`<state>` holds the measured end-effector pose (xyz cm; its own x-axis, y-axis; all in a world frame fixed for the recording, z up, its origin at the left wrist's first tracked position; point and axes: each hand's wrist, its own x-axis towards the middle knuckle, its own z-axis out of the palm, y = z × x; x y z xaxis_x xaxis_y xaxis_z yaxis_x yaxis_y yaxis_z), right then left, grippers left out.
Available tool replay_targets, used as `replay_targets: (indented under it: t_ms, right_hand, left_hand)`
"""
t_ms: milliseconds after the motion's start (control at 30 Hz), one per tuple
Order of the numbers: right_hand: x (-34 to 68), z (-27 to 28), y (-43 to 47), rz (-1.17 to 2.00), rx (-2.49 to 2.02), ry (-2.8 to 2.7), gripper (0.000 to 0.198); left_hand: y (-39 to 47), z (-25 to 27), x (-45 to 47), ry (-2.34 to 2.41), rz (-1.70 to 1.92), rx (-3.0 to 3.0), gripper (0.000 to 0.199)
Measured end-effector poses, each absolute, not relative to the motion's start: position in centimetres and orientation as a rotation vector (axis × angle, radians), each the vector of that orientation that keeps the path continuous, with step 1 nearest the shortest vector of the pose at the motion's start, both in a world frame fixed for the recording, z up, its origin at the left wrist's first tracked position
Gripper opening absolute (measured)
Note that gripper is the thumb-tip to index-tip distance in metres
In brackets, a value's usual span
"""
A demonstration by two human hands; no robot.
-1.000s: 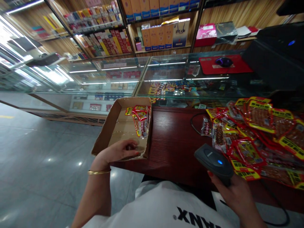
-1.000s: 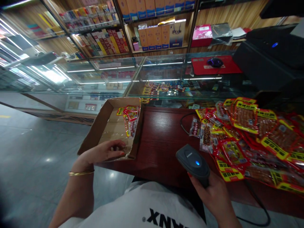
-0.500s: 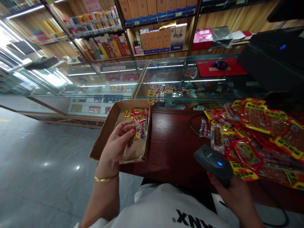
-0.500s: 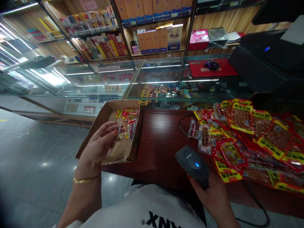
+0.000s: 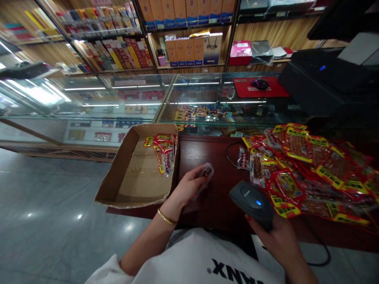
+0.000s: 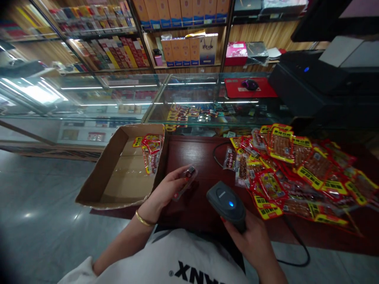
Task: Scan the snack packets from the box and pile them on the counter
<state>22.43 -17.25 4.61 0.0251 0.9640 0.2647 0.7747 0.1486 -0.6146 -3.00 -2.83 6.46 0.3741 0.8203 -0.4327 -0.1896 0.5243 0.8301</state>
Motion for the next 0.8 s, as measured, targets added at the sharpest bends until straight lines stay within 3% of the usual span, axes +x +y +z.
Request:
replay_targets:
  t_ms: [300, 800]
  right_hand:
    - [22.4, 5.0, -17.5, 0.518, -1.676, -1.812, 0.026]
    - [23.0, 5.9, -17.9, 0.593, -1.712, -1.746, 0.028]
  left_hand:
    - [-2.3, 4.1, -2.9, 1.093, 0.645, 0.779, 0.065]
    - [-2.0, 4.2, -2.8, 1.094, 0.634, 0.802, 0.056]
